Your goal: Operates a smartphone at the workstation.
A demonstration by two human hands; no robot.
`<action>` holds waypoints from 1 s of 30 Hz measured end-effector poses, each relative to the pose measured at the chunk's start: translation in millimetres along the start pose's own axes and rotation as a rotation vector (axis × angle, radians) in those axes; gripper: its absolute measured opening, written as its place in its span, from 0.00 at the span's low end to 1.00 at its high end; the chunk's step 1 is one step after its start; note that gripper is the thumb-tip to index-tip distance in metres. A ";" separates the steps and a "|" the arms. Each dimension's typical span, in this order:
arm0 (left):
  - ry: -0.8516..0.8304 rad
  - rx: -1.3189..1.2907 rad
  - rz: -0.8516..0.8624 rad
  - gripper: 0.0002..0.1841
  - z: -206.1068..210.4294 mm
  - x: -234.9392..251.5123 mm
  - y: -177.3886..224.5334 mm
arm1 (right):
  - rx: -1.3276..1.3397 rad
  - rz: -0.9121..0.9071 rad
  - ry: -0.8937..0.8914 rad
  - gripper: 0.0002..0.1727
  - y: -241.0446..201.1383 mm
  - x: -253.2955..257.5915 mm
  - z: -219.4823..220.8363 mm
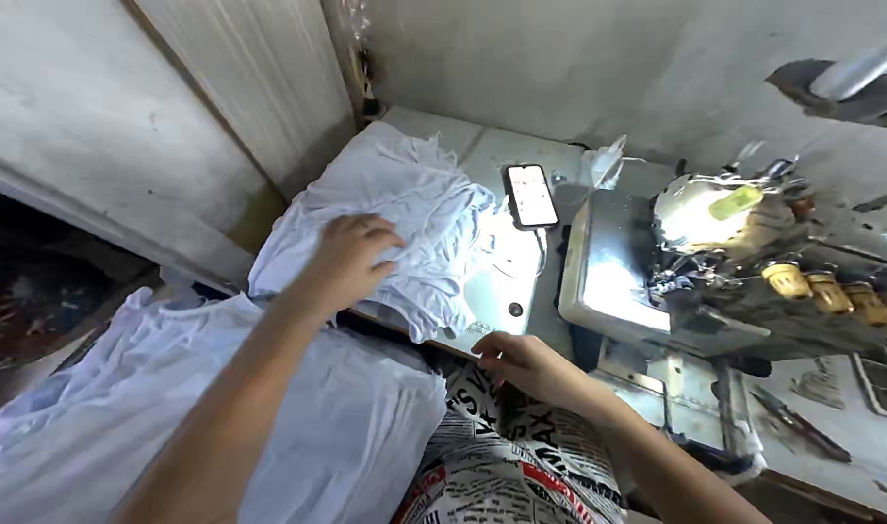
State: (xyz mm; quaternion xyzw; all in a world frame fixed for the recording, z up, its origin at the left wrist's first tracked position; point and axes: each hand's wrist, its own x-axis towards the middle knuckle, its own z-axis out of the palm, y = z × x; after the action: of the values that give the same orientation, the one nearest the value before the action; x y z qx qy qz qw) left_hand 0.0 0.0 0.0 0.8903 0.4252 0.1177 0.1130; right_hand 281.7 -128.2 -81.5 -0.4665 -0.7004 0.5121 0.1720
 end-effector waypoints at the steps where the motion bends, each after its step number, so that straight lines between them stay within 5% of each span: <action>1: -0.023 -0.051 0.038 0.15 18.9 24.6 6.5 | -0.013 0.004 0.023 0.18 2.9 -0.6 -2.5; 10: -0.036 -0.221 0.228 0.18 132.0 169.7 49.2 | -0.336 -0.097 0.146 0.13 -9.8 9.4 -29.7; 17: -0.185 -0.380 -0.203 0.16 127.7 236.0 56.0 | -0.309 0.161 0.526 0.17 -40.7 92.0 -148.4; 20: -0.319 -0.419 -0.320 0.16 129.1 251.1 52.8 | -0.362 0.449 0.593 0.26 -18.8 138.8 -191.7; 24: -0.366 -0.437 -0.410 0.20 130.7 259.7 50.8 | -0.313 0.752 0.597 0.36 12.5 157.5 -213.6; 30: -0.369 -0.496 -0.396 0.21 139.4 265.9 45.5 | -0.195 0.750 0.498 0.44 28.9 161.1 -214.1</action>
State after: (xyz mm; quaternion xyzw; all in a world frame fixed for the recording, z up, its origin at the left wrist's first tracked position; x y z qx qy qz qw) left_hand 238.2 166.4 -88.1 0.7424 0.5204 0.0306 0.4209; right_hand 367.9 125.8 -55.9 -0.8105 -0.4654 0.3432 0.0931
